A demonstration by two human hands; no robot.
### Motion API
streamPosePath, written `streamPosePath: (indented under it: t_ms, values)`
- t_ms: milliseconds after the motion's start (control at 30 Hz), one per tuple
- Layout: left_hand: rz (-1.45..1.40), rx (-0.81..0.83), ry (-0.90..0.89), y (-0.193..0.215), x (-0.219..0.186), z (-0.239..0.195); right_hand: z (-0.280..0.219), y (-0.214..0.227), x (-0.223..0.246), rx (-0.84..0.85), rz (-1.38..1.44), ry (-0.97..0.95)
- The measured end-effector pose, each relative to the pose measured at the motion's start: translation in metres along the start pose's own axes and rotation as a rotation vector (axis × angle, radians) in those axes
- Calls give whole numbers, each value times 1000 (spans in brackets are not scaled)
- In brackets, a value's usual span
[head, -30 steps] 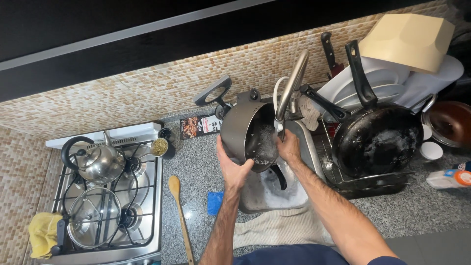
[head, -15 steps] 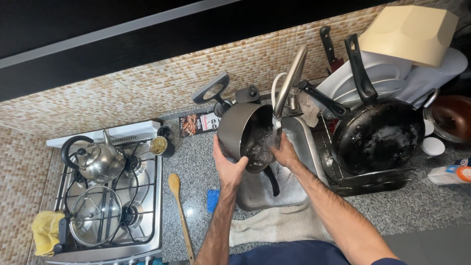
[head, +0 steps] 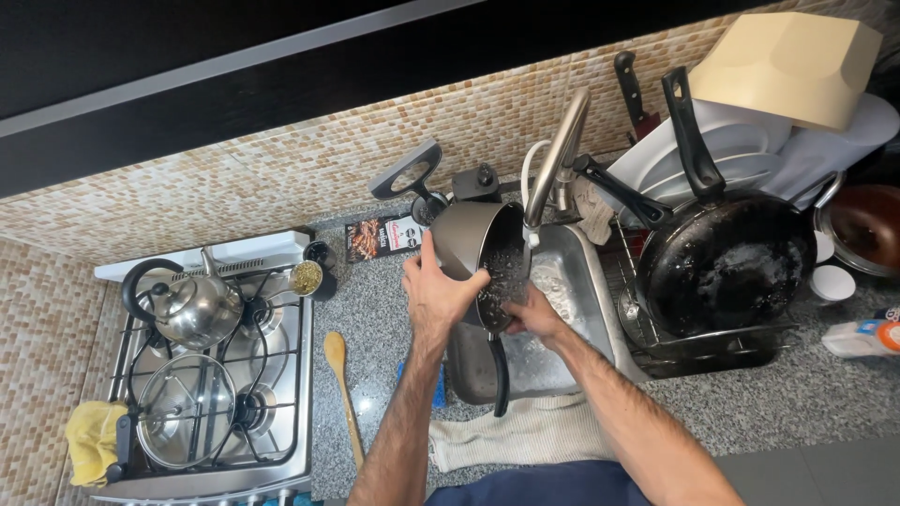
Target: Washing a cooking pot and other small items in a kitchen sink.
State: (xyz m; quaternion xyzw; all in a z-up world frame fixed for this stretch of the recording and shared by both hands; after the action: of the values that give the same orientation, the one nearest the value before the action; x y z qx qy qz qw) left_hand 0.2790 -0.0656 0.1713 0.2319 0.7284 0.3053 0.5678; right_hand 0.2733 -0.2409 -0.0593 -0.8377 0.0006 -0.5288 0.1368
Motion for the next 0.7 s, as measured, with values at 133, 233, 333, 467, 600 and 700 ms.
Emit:
streamPosePath:
  t_ms: [133,233,333,467,600,700]
  values:
    - [91,46,29,-2,-4,12,-14,4,-10,-35,73,-101]
    - [143,102,54,-12,-3,18,-25,14,-20,9,107,-114]
    - [205,165,91,-23,4,18,-37,30,-29,78,267,-140]
    - [95,284,131,-68,57,36,-67,57,-34,-6,79,-273]
    - [-310,467,254,-82,59,9,-109,68,27,-228,-240,-278]
    - [-717,721,464,-158,120,-5,-133,67,97,-433,-378,-128]
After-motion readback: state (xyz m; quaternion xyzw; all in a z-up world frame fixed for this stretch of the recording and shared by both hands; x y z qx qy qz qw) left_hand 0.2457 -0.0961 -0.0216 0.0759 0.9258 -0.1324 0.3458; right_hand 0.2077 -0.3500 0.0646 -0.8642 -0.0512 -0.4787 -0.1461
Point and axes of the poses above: each hand's wrist, its own z-axis towards the middle knuckle, its own y-axis out of the back of the hand, x = y × z, the point moved 8 cm from there along z, towards the middle knuckle, and after that the axes turned 2 degrees about x, right-handed, at the moved point
